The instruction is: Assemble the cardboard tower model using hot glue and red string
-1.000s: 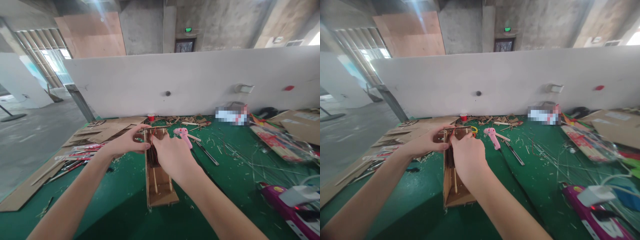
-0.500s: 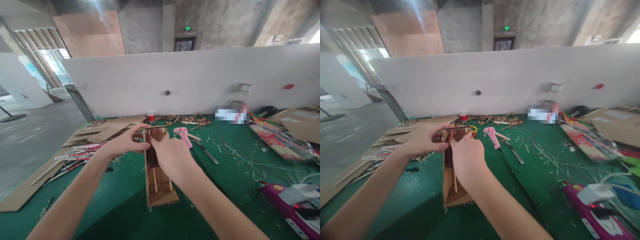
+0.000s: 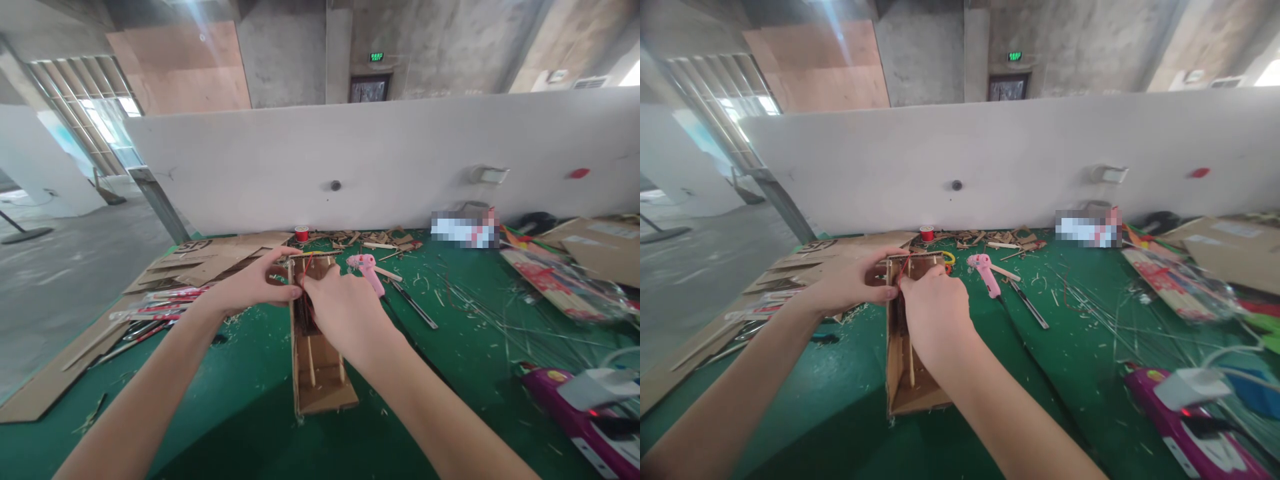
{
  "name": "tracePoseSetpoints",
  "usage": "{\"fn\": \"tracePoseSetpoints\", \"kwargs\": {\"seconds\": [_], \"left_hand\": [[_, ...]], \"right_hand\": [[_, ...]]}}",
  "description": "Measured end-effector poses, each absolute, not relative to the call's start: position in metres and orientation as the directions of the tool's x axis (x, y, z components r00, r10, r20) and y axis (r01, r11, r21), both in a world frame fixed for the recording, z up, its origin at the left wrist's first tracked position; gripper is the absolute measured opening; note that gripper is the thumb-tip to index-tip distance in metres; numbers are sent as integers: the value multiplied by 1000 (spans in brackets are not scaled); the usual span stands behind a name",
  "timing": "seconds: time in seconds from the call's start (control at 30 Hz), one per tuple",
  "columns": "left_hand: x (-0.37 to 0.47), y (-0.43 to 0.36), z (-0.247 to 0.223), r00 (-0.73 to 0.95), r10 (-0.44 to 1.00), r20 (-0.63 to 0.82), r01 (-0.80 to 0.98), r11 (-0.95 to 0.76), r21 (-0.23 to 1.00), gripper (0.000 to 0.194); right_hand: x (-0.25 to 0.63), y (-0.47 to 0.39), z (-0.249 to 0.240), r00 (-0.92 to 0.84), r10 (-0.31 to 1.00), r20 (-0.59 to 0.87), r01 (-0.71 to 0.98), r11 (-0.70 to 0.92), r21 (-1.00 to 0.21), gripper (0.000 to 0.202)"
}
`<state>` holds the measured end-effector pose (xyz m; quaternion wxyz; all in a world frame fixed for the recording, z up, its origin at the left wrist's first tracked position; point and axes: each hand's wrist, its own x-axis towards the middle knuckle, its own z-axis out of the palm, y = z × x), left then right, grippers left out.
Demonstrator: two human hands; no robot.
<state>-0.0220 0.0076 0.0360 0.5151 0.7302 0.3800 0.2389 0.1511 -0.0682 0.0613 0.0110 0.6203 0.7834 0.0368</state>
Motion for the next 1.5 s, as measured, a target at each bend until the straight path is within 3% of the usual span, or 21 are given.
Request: {"fn": "tracePoseSetpoints", "kwargs": {"seconds": [1.5], "left_hand": [[-21, 3, 40, 594, 799, -91, 342, -149, 928, 69]], "right_hand": [[156, -67, 61, -244, 968, 50, 968, 240, 77, 41]]}}
